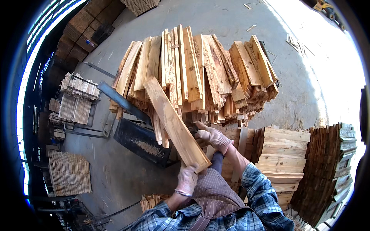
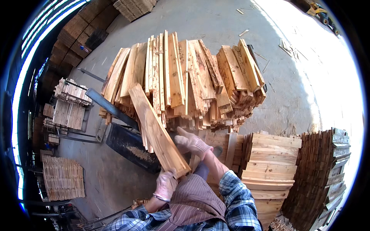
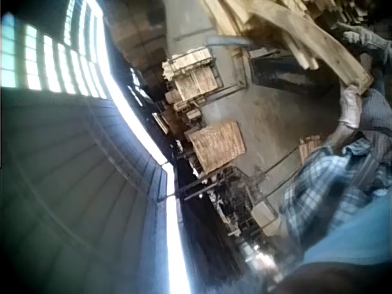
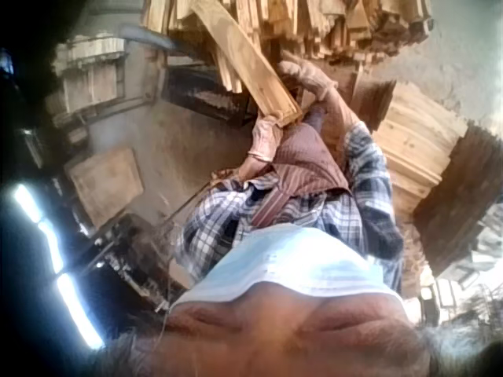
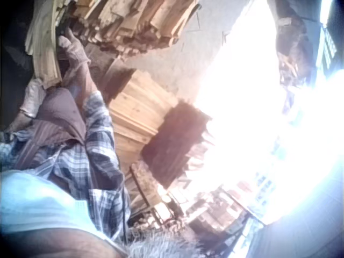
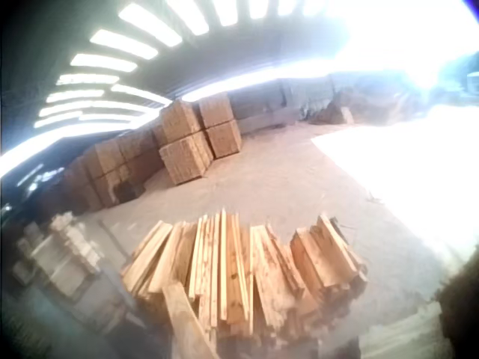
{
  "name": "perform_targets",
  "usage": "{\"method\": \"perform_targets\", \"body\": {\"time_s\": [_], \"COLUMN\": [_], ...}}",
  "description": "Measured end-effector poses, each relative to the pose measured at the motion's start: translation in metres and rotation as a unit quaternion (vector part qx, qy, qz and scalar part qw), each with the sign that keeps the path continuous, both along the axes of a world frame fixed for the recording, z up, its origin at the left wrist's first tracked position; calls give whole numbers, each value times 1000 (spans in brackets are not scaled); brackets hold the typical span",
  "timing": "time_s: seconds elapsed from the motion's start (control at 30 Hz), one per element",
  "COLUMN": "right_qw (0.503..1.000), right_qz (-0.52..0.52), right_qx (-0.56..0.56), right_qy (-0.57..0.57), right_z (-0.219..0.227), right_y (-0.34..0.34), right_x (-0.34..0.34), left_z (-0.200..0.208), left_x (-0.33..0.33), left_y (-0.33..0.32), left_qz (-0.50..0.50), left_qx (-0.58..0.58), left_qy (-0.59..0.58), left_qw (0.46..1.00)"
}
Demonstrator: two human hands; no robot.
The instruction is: The person picks up a wooden plank and places it on a metal rack. They then repeatedly pick up stacks of wooden planks from a pile and arrange them neatly on the rack, aligning the edges to form a uniform stack.
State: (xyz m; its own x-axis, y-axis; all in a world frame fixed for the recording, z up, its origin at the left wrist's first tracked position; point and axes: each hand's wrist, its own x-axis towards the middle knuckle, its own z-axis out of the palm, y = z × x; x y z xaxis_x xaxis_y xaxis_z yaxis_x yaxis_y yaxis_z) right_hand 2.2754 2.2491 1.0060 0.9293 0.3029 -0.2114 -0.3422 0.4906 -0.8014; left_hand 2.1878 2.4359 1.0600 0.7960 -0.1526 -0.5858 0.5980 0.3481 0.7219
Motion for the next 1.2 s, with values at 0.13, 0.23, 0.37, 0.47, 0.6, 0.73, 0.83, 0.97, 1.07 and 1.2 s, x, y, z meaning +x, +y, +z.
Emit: {"method": "perform_targets", "body": {"time_s": [0.13,0.23,0.37,0.47,0.6,0.73,0.83,0.97,1.07,1.2], "right_qw": [988,944,900,898,826,726,592,472,439,445], "right_qz": [95,177,150,5,-210,-425,-579,-671,-688,-719], "right_qx": [-116,-277,-409,-440,-522,-532,-555,-550,-517,-439], "right_qy": [-31,-18,-26,-13,36,90,77,156,260,306], "right_z": [9,22,7,40,56,36,-2,-66,-139,-204], "right_y": [22,3,-20,-59,-115,-149,-152,-132,-103,-81], "right_x": [33,-14,-104,-174,-281,-382,-460,-568,-635,-683], "left_z": [-68,-56,-51,-71,-68,-42,-69,-123,-172,-277], "left_x": [-62,-54,-5,-14,-42,-121,-176,-281,-362,-408], "left_y": [-5,0,-35,-60,-164,-270,-321,-336,-329,-318], "left_qz": [-116,-61,-55,-165,-371,-541,-659,-747,-818,-814], "left_qx": [-94,-131,51,30,-15,-64,-173,-92,-23,25], "left_qy": [59,167,111,16,-93,-131,-137,-211,-279,-492], "left_qw": [987,975,991,986,924,828,719,623,502,308]}}
